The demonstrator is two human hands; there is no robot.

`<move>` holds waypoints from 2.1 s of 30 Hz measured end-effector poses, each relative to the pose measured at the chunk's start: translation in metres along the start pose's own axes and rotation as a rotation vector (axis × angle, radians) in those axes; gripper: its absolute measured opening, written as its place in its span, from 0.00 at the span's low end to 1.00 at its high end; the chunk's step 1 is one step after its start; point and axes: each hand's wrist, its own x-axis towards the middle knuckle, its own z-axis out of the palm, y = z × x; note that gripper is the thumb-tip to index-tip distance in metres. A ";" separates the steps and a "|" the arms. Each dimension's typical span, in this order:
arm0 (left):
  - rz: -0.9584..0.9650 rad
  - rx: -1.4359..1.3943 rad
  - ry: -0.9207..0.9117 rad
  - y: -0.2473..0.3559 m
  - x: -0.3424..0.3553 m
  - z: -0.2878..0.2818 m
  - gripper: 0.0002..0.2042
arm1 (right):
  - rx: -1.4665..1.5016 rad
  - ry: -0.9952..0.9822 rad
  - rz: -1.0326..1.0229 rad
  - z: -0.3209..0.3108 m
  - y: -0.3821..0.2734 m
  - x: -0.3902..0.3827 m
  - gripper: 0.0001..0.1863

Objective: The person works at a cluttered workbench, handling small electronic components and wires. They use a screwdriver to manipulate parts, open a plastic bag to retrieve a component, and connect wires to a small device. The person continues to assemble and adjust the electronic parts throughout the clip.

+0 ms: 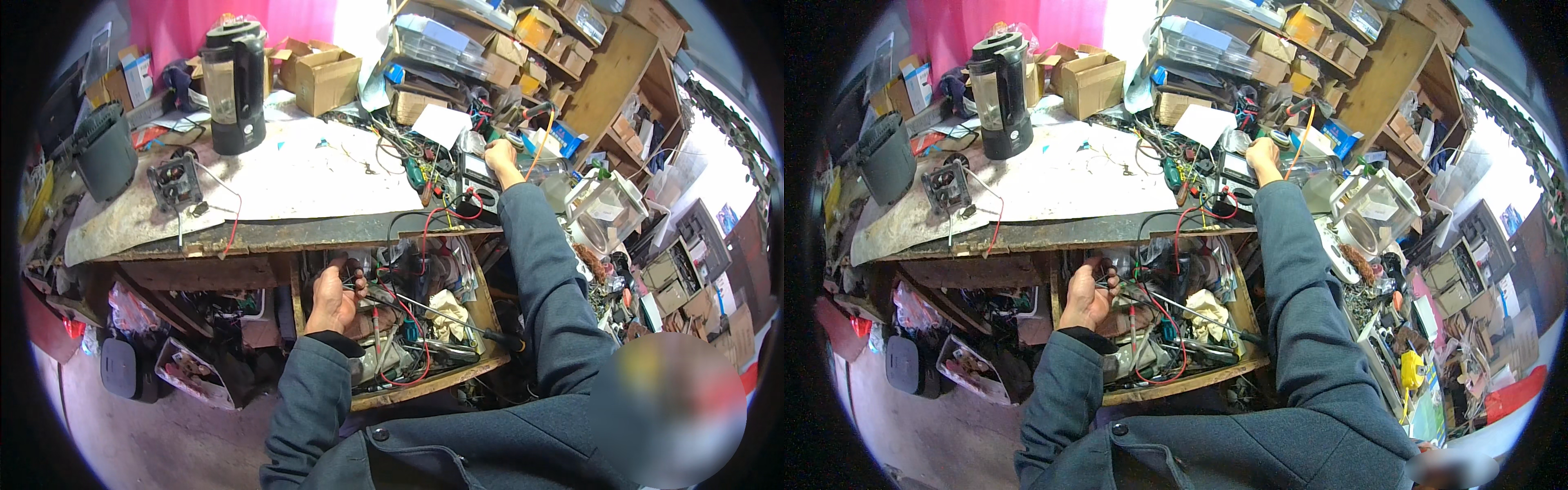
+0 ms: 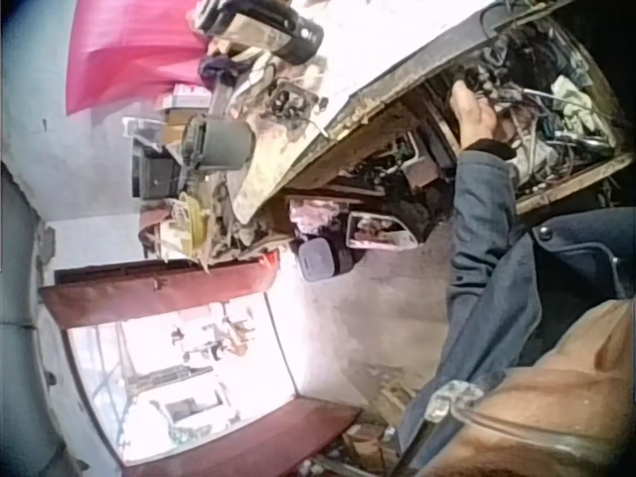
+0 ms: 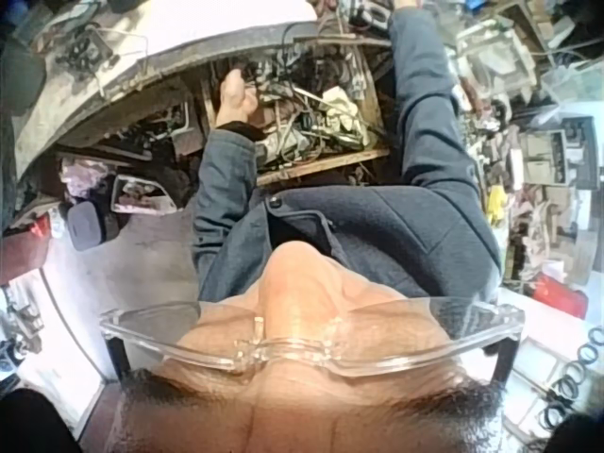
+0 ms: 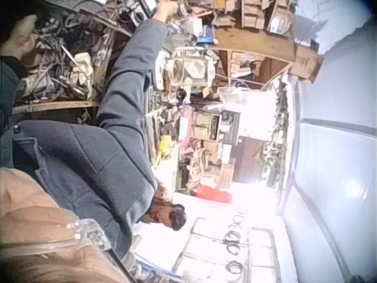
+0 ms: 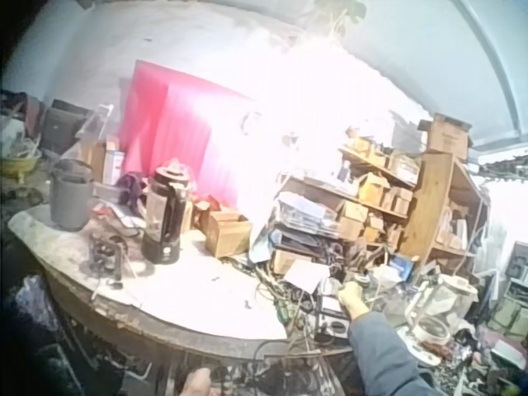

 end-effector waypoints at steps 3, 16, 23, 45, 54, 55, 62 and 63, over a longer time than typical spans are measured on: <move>0.018 -0.001 -0.016 0.002 -0.001 -0.002 0.10 | 0.011 0.016 -0.009 -0.006 -0.009 -0.008 0.12; 0.029 -0.057 0.004 0.000 0.002 -0.003 0.10 | 0.406 0.095 -0.088 -0.008 -0.013 -0.013 0.07; 0.022 -0.029 -0.014 0.002 0.003 -0.006 0.11 | 0.711 0.215 -0.237 -0.038 -0.035 -0.042 0.11; -0.052 -0.013 -0.190 0.007 -0.017 -0.005 0.11 | 1.391 -0.361 -0.495 -0.088 -0.089 -0.283 0.06; -0.076 -0.039 -0.352 0.007 -0.032 0.000 0.10 | 1.087 -0.119 -0.741 -0.068 -0.087 -0.337 0.09; -0.070 -0.044 -0.355 0.007 -0.030 -0.003 0.11 | 1.038 -0.089 -0.759 -0.067 -0.089 -0.340 0.09; -0.030 0.036 -0.360 0.006 -0.030 -0.001 0.11 | 1.123 -0.158 -0.639 -0.043 -0.077 -0.345 0.12; -0.021 0.070 -0.339 0.007 -0.030 -0.001 0.10 | 1.158 -0.184 -0.601 -0.040 -0.075 -0.345 0.12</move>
